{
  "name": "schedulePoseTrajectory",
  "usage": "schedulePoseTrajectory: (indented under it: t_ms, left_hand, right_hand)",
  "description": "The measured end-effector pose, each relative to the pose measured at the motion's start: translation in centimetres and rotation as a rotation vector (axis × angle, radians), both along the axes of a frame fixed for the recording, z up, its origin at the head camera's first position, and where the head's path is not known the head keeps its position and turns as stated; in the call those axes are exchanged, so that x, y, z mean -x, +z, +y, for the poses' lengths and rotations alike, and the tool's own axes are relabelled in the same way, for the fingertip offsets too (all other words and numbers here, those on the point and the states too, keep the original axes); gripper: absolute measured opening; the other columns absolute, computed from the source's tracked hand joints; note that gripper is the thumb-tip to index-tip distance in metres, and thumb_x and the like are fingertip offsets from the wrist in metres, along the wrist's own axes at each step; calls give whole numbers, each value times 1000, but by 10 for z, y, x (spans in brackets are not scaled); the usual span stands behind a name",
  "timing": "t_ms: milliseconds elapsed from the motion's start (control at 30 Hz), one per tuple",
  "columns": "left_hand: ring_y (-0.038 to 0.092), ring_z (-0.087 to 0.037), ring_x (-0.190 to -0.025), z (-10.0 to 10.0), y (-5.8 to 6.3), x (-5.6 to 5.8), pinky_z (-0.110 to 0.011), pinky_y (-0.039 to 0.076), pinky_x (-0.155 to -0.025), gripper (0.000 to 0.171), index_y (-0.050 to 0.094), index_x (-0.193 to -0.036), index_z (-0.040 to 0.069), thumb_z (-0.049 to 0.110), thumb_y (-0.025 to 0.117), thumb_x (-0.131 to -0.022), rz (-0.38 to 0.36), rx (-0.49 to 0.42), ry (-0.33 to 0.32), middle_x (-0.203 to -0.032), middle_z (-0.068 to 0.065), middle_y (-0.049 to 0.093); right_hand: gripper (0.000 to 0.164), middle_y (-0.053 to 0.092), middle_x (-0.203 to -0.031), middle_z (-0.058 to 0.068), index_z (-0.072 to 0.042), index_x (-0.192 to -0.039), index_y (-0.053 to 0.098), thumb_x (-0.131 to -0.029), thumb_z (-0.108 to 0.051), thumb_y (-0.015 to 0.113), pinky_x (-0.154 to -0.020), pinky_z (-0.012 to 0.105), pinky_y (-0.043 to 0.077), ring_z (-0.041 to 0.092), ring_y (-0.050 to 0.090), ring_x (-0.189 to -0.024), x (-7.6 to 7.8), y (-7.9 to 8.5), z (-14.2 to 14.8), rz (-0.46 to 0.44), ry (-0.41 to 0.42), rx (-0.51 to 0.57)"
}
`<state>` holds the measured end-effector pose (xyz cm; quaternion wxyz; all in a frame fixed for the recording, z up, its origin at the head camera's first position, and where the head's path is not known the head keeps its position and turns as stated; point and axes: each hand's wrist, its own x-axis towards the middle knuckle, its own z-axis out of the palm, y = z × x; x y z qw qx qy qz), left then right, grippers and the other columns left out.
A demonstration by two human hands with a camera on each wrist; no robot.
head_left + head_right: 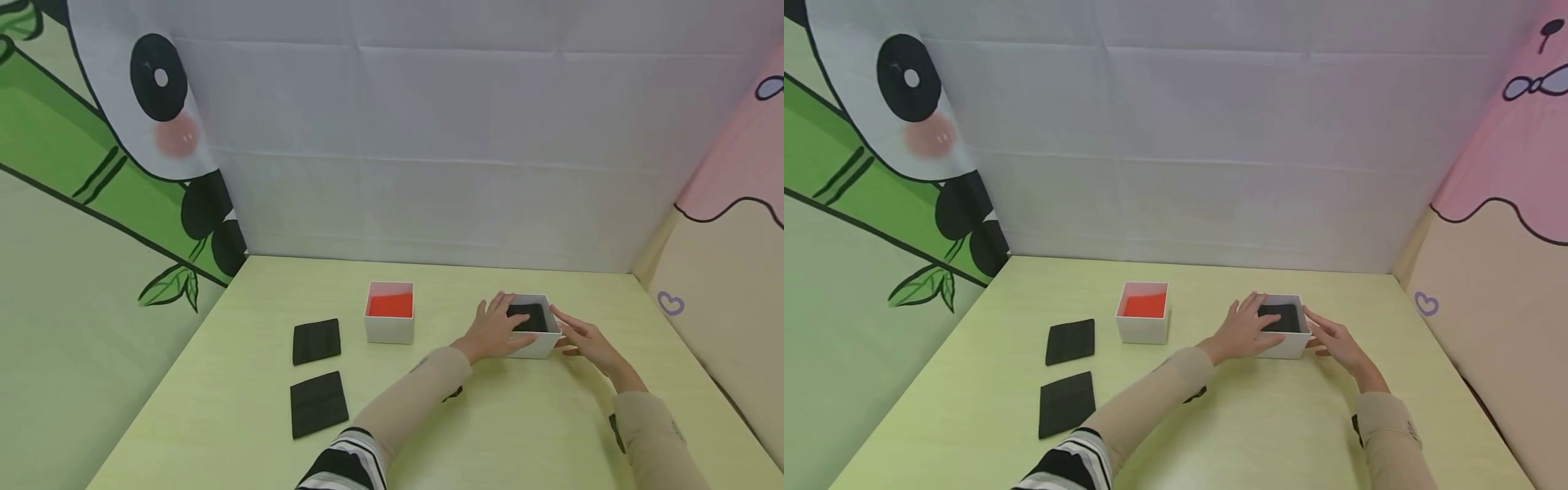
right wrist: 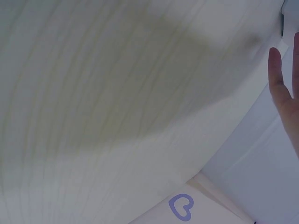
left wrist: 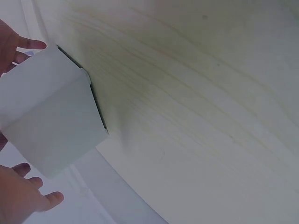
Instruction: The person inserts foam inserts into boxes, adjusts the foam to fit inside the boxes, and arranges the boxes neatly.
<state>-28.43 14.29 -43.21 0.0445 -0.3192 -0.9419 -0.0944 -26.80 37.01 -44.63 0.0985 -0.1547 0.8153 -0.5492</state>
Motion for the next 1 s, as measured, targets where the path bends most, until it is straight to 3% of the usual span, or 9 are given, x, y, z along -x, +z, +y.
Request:
schedulePoseTrajectory:
  t_ms: [200,300,367,533,600,800,1000]
  left_hand:
    - [16,-18,-132,-8,5,-6,-46,24,-98,53,41,-135,31,57,33,-89,43,-4,-46,-143,-1,26]
    - [16,-18,-132,-12,7,-10,-45,26,-97,54,37,-137,30,57,34,-89,62,-22,-63,-144,0,26]
    - [16,-19,-132,-16,8,-13,-45,26,-97,55,36,-137,30,57,34,-89,71,-41,-73,-144,0,26]
    - [17,-19,-132,-27,12,-18,-45,23,-98,55,37,-137,29,56,35,-89,73,-91,-79,-143,-1,27]
    - [19,-20,-132,-30,15,-19,-45,23,-99,54,38,-137,28,55,36,-89,59,-109,-77,-143,-2,27]
    - [25,-21,-130,-40,20,-25,-43,24,-99,54,40,-136,25,53,40,-89,30,-156,-79,-141,-4,32]
    - [28,-21,-127,-52,24,-32,-40,27,-97,53,44,-133,21,50,43,-89,40,-207,-75,-137,-4,36]
  right_hand:
    - [46,59,-101,-15,-9,-140,25,-98,-23,37,-73,43,46,20,61,-85,0,-2,1,3,15,-1]
    - [45,58,-98,-19,-11,-140,25,-98,-22,36,-73,42,46,18,61,-85,0,-1,1,3,21,-2]
    - [45,59,-100,-17,-11,-140,25,-98,-22,37,-73,42,47,17,61,-85,-1,-1,1,3,22,-1]
    - [46,58,-113,7,-11,-140,26,-97,-23,37,-72,41,47,16,61,-85,1,1,0,1,8,-13]
    - [46,56,-114,10,-10,-140,26,-97,-24,38,-72,41,47,16,61,-84,4,2,1,1,9,-16]
    - [46,57,-104,-17,-9,-140,25,-97,-22,38,-72,38,47,15,62,-84,11,6,5,1,29,-8]
    - [47,54,-106,-19,-8,-140,22,-98,-20,37,-72,37,48,12,61,-84,19,11,9,22,56,-18]
